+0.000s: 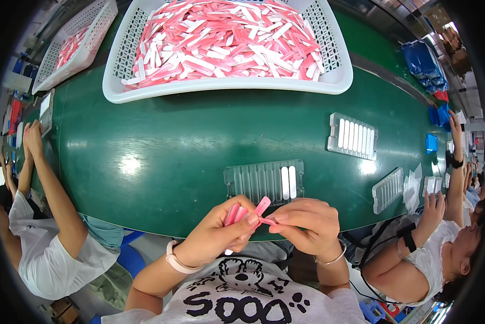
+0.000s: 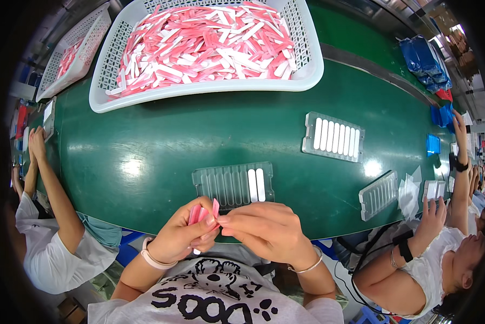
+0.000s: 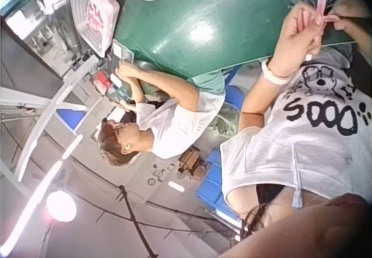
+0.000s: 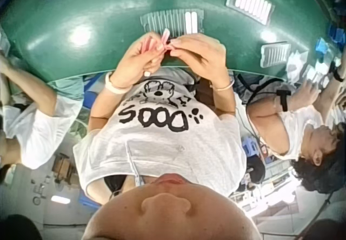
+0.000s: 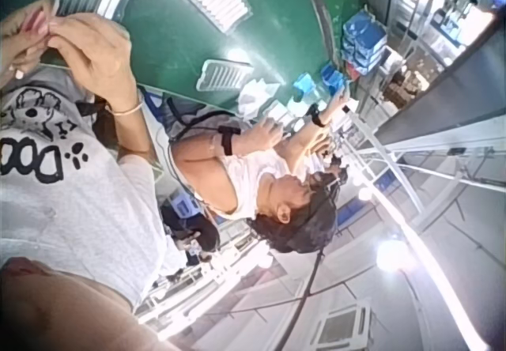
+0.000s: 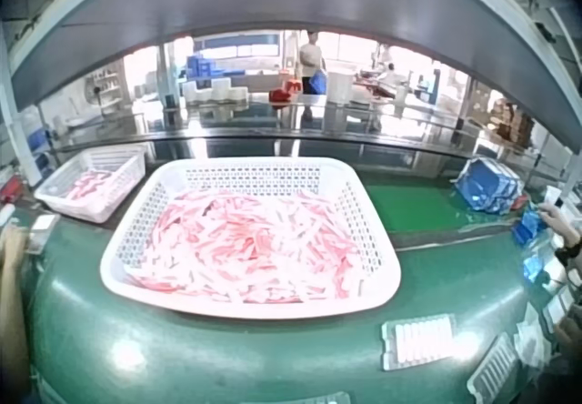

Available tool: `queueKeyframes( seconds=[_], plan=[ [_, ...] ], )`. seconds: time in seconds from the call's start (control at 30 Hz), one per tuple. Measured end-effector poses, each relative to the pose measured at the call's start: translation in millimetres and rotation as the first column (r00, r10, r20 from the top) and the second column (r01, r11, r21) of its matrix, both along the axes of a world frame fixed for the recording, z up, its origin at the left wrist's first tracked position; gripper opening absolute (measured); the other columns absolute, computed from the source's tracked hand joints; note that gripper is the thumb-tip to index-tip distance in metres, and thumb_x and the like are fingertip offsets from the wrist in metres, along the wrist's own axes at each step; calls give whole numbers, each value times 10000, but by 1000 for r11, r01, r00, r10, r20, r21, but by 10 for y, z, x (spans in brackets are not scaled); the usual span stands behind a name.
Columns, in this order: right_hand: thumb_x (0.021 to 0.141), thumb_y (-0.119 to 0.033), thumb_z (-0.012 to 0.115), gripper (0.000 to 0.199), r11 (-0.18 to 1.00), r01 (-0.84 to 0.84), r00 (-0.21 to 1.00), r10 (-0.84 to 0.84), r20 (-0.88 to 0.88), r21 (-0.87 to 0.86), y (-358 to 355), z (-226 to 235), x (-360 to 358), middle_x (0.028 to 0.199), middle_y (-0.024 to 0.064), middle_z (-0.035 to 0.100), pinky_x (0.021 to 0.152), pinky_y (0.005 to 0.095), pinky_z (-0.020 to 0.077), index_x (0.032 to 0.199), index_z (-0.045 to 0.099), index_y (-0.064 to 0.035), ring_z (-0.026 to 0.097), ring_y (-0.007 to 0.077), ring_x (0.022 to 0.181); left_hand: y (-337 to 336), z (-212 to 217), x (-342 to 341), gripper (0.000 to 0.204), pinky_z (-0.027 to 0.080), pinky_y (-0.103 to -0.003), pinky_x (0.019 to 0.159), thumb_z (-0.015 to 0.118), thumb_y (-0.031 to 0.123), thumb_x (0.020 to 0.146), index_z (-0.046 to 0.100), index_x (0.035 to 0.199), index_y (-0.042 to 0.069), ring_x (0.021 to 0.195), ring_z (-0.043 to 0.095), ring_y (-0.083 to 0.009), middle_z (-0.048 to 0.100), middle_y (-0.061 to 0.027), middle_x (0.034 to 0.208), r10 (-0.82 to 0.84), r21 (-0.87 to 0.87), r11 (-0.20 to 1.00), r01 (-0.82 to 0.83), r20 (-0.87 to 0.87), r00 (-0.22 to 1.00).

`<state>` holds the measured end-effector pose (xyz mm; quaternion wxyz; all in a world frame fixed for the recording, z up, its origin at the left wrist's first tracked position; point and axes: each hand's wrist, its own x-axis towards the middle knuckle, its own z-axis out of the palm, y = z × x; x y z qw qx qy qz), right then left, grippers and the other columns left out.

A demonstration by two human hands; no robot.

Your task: The person takes strips from a basket and inserts them one by one into slots on plastic trays by hand, then pushes the filled trays along the assembly line table.

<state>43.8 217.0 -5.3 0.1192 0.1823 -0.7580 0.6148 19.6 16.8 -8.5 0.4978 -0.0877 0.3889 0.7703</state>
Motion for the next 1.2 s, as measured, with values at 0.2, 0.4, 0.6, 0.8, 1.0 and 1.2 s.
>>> queueKeyframes(
  seconds=[0.2, 0.4, 0.6, 0.8, 1.0, 1.2],
  plan=[
    [739, -14, 750, 167, 983, -181, 983, 181, -16, -30, 185, -48, -117, 881, 99, 672, 631, 290, 531, 901, 712, -28, 664, 201, 734, -24, -21, 18, 153, 232, -238, 440, 504, 211, 1006, 488, 944, 72, 485, 289, -53, 407, 17, 635, 1, 92, 996, -8, 71, 997],
    [770, -63, 742, 102, 1000, 12, 980, -8, 200, -23, 452, 121, -384, 1016, 101, 640, 750, 318, 495, 799, 648, -35, 623, 218, 902, 3, 39, -19, 124, 286, -224, 447, 522, 182, 997, 529, 954, 66, 499, 341, -48, 442, 20, 642, 141, -43, 988, -147, -134, 981],
    [815, -122, 684, 109, 842, -312, 924, 161, 346, 441, 424, 80, -695, 987, 78, 636, 836, 368, 476, 799, 634, -26, 606, 267, 900, -83, 25, -53, 115, 293, -200, 451, 561, 166, 977, 558, 925, 63, 511, 356, -13, 438, 60, 619, 67, -277, 944, -180, -373, 926],
    [823, -143, 663, 126, 745, -426, 885, 223, 410, 514, 385, 73, -832, 910, 86, 601, 786, 379, 475, 789, 623, -29, 588, 274, 865, -141, 33, -36, 129, 296, -201, 452, 578, 183, 969, 564, 924, 63, 511, 358, -13, 441, 59, 622, 58, -303, 935, -183, -378, 924],
    [789, -97, 700, 149, 797, -373, 904, 198, 378, 475, 406, 43, -806, 868, 84, 606, 743, 368, 491, 846, 589, -15, 593, 269, 846, -135, 29, -23, 124, 298, -203, 463, 583, 176, 965, 568, 929, 59, 527, 366, -12, 451, 58, 639, 43, -308, 935, -174, -390, 920],
    [758, -84, 738, 277, 878, -325, 855, 115, 505, 350, 374, 58, -810, 878, 78, 613, 779, 363, 494, 950, 548, -24, 602, 244, 880, -130, 33, -11, 105, 287, -201, 479, 583, 154, 963, 569, 933, 54, 544, 360, -13, 455, 59, 654, 32, -305, 938, -167, -402, 915]
  ],
)
